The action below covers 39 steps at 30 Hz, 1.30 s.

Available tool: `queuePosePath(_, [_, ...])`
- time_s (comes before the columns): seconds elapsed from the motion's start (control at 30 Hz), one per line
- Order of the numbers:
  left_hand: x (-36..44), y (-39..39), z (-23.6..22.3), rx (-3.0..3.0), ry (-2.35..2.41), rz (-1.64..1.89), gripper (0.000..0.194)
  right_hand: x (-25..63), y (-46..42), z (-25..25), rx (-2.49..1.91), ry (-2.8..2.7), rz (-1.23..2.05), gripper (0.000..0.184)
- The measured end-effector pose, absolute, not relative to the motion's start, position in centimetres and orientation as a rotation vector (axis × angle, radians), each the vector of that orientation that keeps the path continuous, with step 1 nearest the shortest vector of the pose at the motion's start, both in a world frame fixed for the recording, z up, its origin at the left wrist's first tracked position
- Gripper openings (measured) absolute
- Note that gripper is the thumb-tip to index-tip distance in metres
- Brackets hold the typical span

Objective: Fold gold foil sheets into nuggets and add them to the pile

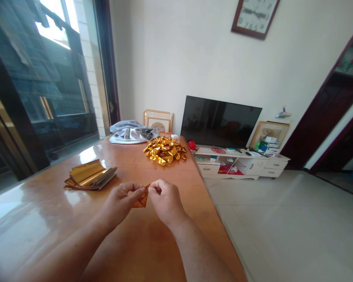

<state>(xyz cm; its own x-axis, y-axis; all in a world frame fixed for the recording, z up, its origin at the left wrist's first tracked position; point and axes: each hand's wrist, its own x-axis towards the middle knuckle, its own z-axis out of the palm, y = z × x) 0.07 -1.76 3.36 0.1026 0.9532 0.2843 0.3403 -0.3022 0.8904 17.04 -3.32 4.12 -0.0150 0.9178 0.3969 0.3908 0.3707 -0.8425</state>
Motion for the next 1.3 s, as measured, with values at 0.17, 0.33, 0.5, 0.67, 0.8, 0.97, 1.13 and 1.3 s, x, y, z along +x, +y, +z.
queuePosePath(0.17, [0.1,-1.6,3.1,1.812,1.291,1.22,0.028,17.1,-3.0,3.9,-1.201,-1.575,0.669,0.014])
queuePosePath(0.33, [0.0,-1.6,3.3,1.907,1.364,1.249,0.027,17.2,-2.8,3.6,-1.211,-1.542,0.653,0.015])
queuePosePath(0.5, [0.1,-2.3,4.0,2.072,1.514,1.232,0.031,16.8,-3.1,3.6,-1.198,-1.529,0.592,0.014])
queuePosePath(0.67, [0.5,-2.8,4.4,2.223,1.609,1.221,0.035,16.3,-3.4,3.5,-1.195,-1.52,0.577,0.015])
queuePosePath(0.8, [0.6,-2.9,4.4,2.318,1.649,1.2,0.031,16.2,-3.3,3.3,-1.189,-1.508,0.57,0.016])
queuePosePath(0.97, [0.8,-3.1,4.4,2.384,1.657,1.217,0.03,16.1,-3.2,3.1,-1.183,-1.46,0.586,0.018])
queuePosePath(1.13, [0.8,-3.3,4.4,2.422,1.667,1.224,0.029,16.0,-3.1,3.0,-1.183,-1.44,0.616,0.02])
queuePosePath(1.3, [0.9,-3.4,4.3,2.48,1.661,1.249,0.027,16.0,-3.2,3.1,-1.218,-1.436,0.611,0.024])
